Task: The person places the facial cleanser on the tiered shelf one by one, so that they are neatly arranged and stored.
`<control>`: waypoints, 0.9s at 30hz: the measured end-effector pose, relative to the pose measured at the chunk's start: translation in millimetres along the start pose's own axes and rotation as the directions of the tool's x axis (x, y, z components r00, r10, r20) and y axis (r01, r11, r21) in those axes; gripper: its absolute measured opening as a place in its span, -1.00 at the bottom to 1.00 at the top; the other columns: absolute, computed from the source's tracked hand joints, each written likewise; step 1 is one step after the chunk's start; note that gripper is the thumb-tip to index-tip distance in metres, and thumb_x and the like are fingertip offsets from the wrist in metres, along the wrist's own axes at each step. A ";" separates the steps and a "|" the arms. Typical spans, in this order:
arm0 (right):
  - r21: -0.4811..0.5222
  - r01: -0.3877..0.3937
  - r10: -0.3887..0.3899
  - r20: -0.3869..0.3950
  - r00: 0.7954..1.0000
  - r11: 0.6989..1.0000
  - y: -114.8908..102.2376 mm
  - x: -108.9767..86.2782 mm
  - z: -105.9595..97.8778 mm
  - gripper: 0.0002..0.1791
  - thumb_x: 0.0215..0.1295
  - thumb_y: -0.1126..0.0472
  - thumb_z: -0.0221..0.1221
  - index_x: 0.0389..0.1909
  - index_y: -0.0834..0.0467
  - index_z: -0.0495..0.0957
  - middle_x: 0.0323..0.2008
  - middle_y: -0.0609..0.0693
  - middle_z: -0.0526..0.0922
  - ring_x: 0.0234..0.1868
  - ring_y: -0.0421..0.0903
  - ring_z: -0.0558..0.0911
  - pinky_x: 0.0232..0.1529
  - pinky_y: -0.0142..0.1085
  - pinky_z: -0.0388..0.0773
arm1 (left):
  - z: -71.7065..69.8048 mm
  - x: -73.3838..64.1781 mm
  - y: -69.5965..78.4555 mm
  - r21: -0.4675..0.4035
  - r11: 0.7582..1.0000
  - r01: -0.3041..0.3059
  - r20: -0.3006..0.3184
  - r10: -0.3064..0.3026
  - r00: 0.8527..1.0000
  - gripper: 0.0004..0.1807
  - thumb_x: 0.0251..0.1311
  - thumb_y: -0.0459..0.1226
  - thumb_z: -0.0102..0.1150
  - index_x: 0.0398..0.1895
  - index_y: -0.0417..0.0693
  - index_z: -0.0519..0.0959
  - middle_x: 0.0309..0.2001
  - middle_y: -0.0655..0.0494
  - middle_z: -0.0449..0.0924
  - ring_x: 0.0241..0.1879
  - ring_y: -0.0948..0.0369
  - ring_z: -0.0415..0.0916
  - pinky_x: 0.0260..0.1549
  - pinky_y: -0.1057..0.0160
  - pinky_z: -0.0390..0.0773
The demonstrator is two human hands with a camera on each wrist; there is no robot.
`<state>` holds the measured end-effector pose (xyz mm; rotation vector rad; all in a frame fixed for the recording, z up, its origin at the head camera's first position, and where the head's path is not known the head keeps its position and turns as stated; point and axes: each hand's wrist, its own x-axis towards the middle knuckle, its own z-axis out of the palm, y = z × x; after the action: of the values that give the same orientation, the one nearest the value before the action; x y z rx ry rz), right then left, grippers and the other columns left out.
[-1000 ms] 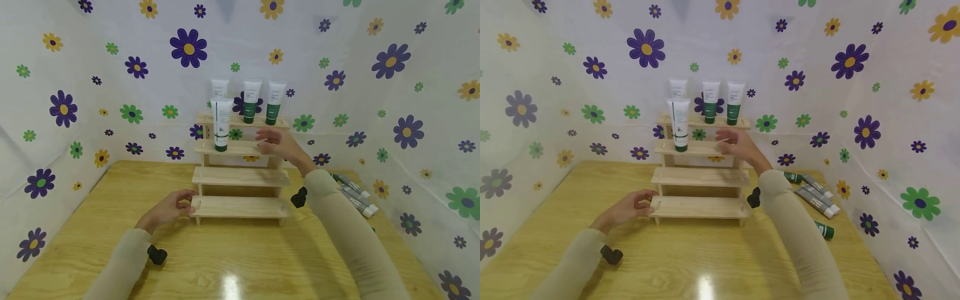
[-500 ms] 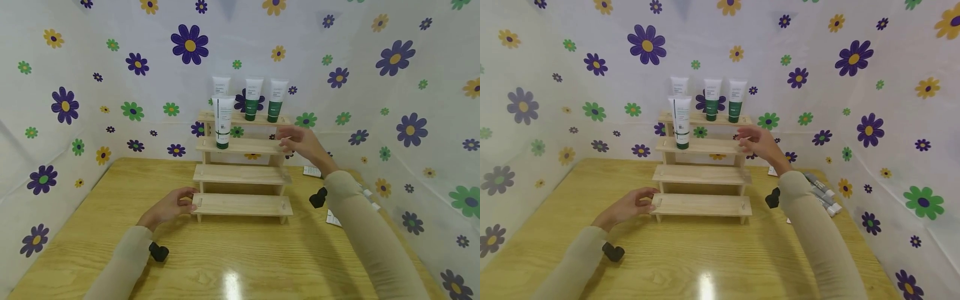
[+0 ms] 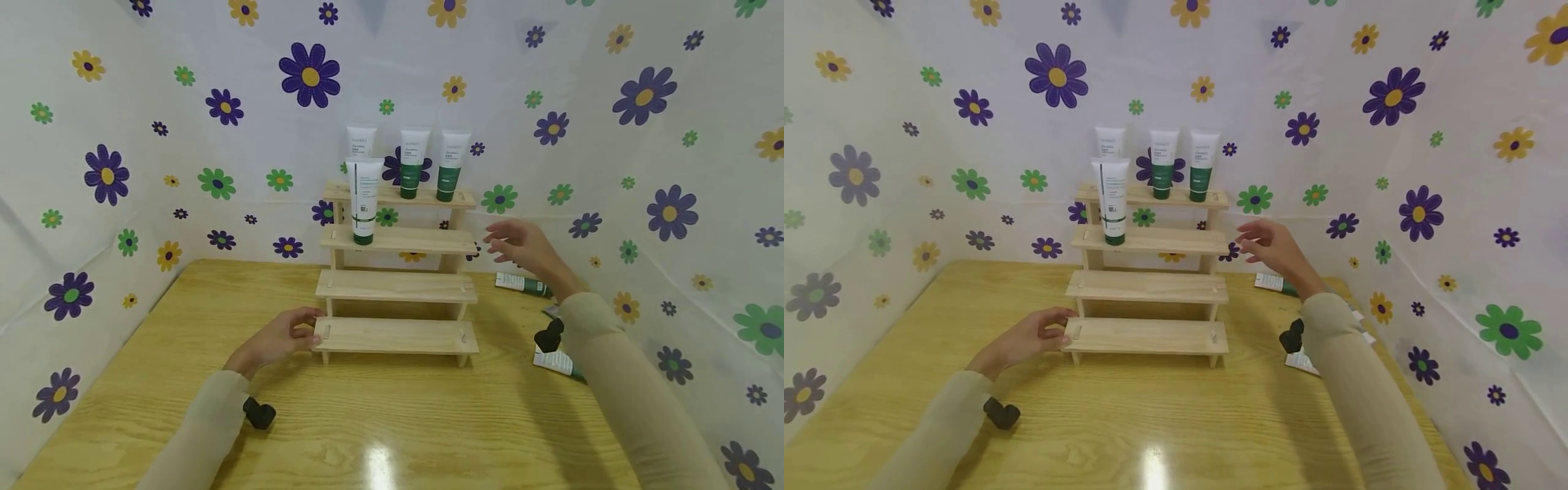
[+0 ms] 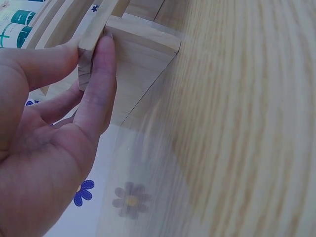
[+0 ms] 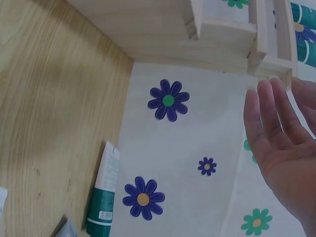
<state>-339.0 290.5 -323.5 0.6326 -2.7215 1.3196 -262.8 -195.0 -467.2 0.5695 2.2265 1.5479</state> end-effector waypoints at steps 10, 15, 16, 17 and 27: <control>-0.097 -0.134 0.135 0.007 0.991 0.986 20.2 -19.8 -13.0 -0.54 0.58 0.18 0.11 0.34 0.36 0.43 0.23 0.43 0.58 -0.12 -0.32 0.67 -0.07 -0.34 0.74 | -1.2 0.5 -4.5 -0.007 1.000 0.008 -0.005 -0.008 1.000 -0.28 0.43 -0.19 0.25 0.52 -0.29 0.21 0.37 -0.32 0.37 0.17 0.02 0.58 0.04 0.29 0.67; -0.122 -0.237 0.246 0.062 0.967 0.964 28.4 -31.2 -17.7 -0.52 0.59 0.20 0.07 0.36 0.41 0.38 0.29 0.46 0.50 0.12 0.17 0.65 0.01 -0.19 0.74 | -2.2 -0.4 -8.2 -0.002 1.000 0.006 0.002 -0.006 1.000 -0.27 0.43 -0.18 0.25 0.52 -0.30 0.20 0.37 -0.32 0.37 0.18 0.01 0.58 0.05 0.28 0.66; -0.132 -0.243 0.254 0.075 0.964 0.961 30.4 -33.8 -18.5 -0.52 0.59 0.20 0.06 0.36 0.42 0.37 0.30 0.47 0.49 0.14 0.22 0.63 0.02 -0.16 0.74 | -2.5 -0.9 -8.6 -0.004 1.000 0.006 0.006 -0.006 1.000 -0.27 0.44 -0.18 0.25 0.52 -0.30 0.20 0.37 -0.32 0.36 0.18 0.01 0.58 0.05 0.28 0.66; -0.140 -0.244 0.257 0.085 0.963 0.960 32.2 -36.3 -19.2 -0.51 0.59 0.21 0.06 0.36 0.44 0.37 0.29 0.48 0.49 0.14 0.25 0.63 0.02 -0.12 0.73 | -3.0 -1.5 -8.7 -0.006 1.000 0.008 0.007 -0.008 1.000 -0.27 0.43 -0.18 0.25 0.52 -0.30 0.20 0.37 -0.32 0.36 0.18 0.01 0.58 0.05 0.29 0.66; -0.224 -0.295 0.324 0.102 0.940 0.929 52.5 -54.4 -30.8 -0.50 0.55 0.22 0.09 0.33 0.48 0.37 0.25 0.56 0.48 0.04 0.27 0.68 -0.05 -0.05 0.75 | -5.9 -4.7 -5.0 -0.019 1.000 0.011 0.008 -0.010 1.000 -0.27 0.41 -0.21 0.28 0.51 -0.29 0.21 0.37 -0.33 0.37 0.18 0.00 0.59 0.03 0.28 0.66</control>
<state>-313.2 361.4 -354.9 0.2921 -3.1199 1.0520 -262.4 -203.7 -469.7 0.5566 2.2028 1.5576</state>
